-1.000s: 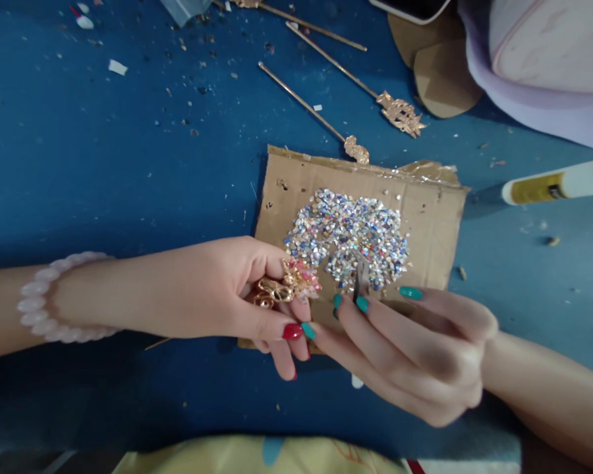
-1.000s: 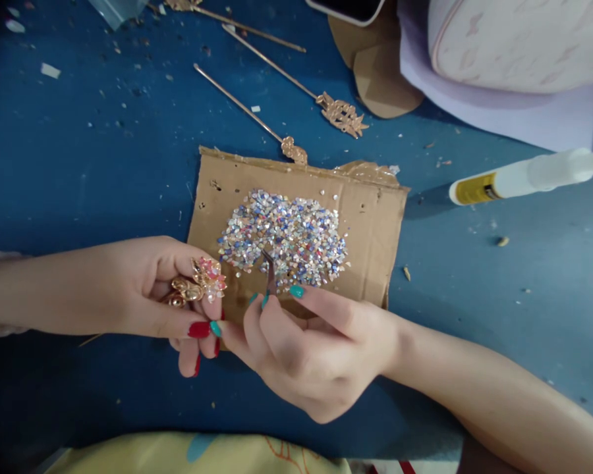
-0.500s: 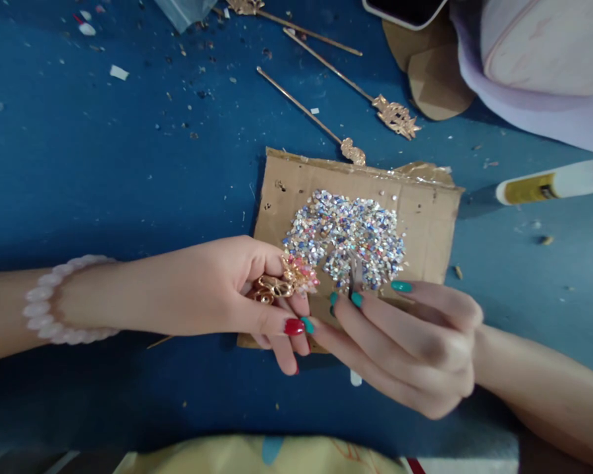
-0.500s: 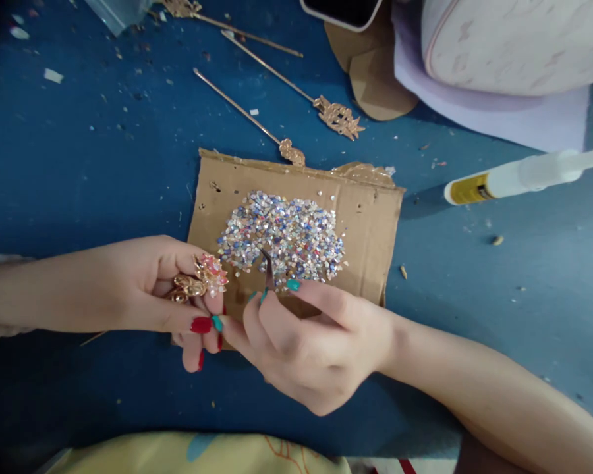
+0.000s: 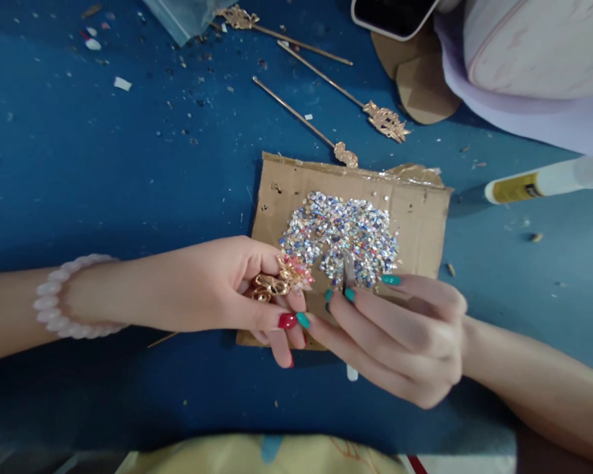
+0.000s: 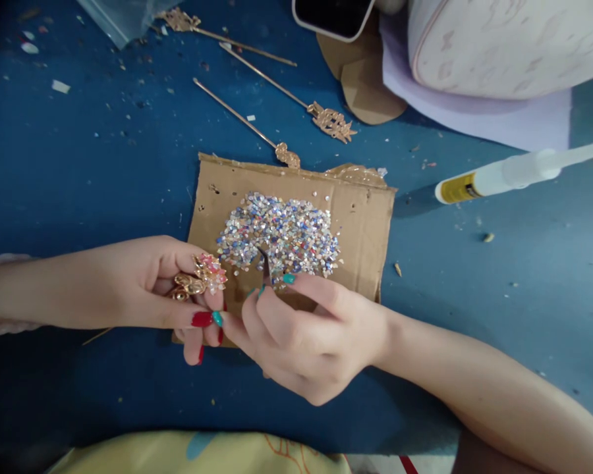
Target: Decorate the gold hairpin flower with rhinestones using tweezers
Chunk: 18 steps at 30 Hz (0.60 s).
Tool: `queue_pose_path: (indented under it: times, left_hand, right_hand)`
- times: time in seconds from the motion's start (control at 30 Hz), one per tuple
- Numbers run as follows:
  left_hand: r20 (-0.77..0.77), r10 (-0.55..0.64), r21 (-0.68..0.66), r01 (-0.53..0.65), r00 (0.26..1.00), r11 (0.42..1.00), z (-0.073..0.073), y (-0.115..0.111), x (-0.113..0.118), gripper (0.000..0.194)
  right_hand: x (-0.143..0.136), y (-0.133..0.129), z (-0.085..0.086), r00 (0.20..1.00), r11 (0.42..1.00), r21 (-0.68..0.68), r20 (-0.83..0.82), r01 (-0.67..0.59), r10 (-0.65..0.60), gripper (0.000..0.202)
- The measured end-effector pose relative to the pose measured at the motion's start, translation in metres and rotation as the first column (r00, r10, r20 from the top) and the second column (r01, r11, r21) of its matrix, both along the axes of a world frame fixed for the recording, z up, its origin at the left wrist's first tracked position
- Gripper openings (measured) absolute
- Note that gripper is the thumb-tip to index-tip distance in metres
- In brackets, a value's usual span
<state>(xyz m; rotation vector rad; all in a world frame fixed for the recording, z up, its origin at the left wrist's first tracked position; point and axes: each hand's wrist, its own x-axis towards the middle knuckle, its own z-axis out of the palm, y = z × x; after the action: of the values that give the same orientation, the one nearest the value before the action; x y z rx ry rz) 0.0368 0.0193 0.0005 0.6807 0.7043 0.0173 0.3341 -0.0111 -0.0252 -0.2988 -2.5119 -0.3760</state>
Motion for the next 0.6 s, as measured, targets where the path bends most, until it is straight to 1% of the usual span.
queue_pose_path:
  times: [0.07,0.17,0.27,0.33,0.47,0.6]
  left_hand:
    - [0.009,0.010,-0.025,-0.010,1.000,1.000,-0.001,-0.001,0.001,0.020]
    - [0.013,0.007,-0.080,-0.006,1.000,0.997,-0.004,-0.001,0.002,0.029]
    - [0.016,0.006,-0.076,-0.005,1.000,0.997,-0.003,0.000,0.002,0.035]
    - [0.016,0.000,-0.056,0.001,1.000,0.998,-0.001,0.001,0.003,0.031]
    - [0.002,-0.004,-0.020,0.004,1.000,1.000,0.006,0.002,0.003,0.018]
    - [-0.018,-0.013,-0.005,0.013,1.000,1.000,0.009,0.003,0.003,0.019]
  right_hand:
    - [0.000,0.001,0.000,1.000,1.000,0.002,0.009,-0.001,0.001,0.027]
    - [0.001,0.001,0.000,1.000,1.000,0.009,0.002,0.004,-0.004,0.027]
    - [0.001,0.001,-0.001,1.000,1.000,0.011,0.005,0.005,-0.005,0.030]
    - [0.001,0.001,0.000,1.000,1.000,0.006,0.011,-0.002,0.002,0.029]
    - [0.002,0.000,0.000,1.000,1.000,0.001,0.018,-0.009,0.009,0.028]
    - [0.002,-0.001,-0.002,1.000,1.000,-0.008,0.005,0.017,-0.017,0.033]
